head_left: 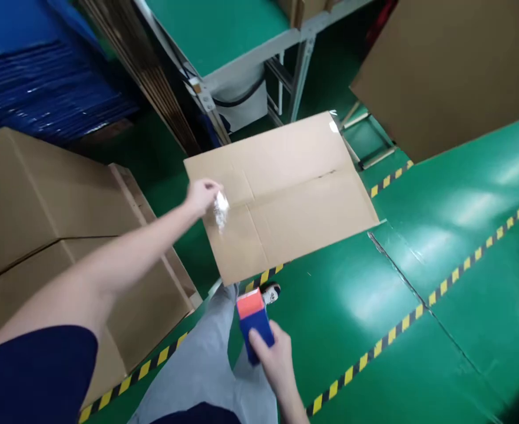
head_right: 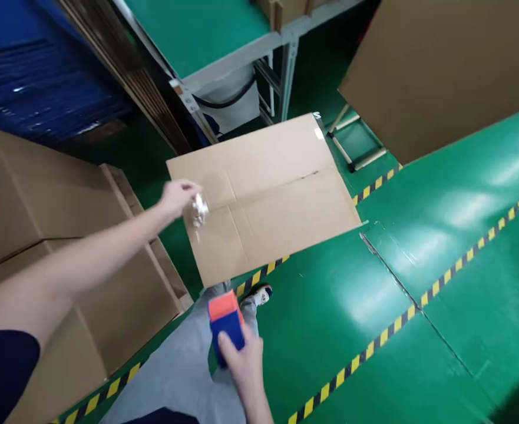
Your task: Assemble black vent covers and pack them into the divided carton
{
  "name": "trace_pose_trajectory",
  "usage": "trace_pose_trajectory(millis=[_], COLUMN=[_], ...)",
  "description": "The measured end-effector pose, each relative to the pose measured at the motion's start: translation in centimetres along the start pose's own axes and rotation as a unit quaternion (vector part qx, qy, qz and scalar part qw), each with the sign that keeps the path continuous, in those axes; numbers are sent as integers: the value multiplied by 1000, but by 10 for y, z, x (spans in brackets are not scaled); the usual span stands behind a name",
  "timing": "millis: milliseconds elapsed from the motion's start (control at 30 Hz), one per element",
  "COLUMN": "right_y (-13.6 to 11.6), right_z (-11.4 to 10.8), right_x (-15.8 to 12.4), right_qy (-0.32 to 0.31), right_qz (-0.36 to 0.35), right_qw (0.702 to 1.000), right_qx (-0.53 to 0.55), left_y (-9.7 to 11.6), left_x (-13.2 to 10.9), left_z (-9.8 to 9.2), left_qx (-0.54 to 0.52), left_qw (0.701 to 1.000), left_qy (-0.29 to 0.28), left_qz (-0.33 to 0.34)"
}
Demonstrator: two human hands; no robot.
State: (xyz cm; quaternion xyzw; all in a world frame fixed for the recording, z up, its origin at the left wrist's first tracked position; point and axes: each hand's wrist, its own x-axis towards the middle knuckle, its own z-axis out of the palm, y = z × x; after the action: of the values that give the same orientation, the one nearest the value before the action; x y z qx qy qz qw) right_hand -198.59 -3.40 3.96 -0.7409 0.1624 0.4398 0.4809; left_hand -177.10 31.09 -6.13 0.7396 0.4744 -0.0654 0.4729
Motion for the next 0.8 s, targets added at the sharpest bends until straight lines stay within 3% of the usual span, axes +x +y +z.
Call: trace_pose_trajectory(millis=[67,133,200,300,400,567,700,800], right_y=[13,21,20,4,-8,-3,-11,-23], right_z=[27,51,69,88,98,110,111,102], right_x=[-20,-30,-27,-7,13,25,32,37], right_qy=[-38,-54,-46,-5,25,39,16,-13], right_qz=[9,6,6,14,16,26,44,62], right_qw=[999,998,999,999,998,997,996,993], right_qx=[7,10,-9,-48,-60,-57,-80,-98], left_y=[9,11,7,-5,-20,-47,-53,-47], left_x=[83,148,192,229,252,271,261,234], left_z=[-58,-96,-112,-109,-101,-87,-78,-85], left_qx=[27,88,114,90,71,73,173,231], left_qw=[996,989,985,989,993,996,983,972], left_qy=[89,108,100,94,87,42,-60,-41], left_qz=[19,54,79,66,49,18,11,34])
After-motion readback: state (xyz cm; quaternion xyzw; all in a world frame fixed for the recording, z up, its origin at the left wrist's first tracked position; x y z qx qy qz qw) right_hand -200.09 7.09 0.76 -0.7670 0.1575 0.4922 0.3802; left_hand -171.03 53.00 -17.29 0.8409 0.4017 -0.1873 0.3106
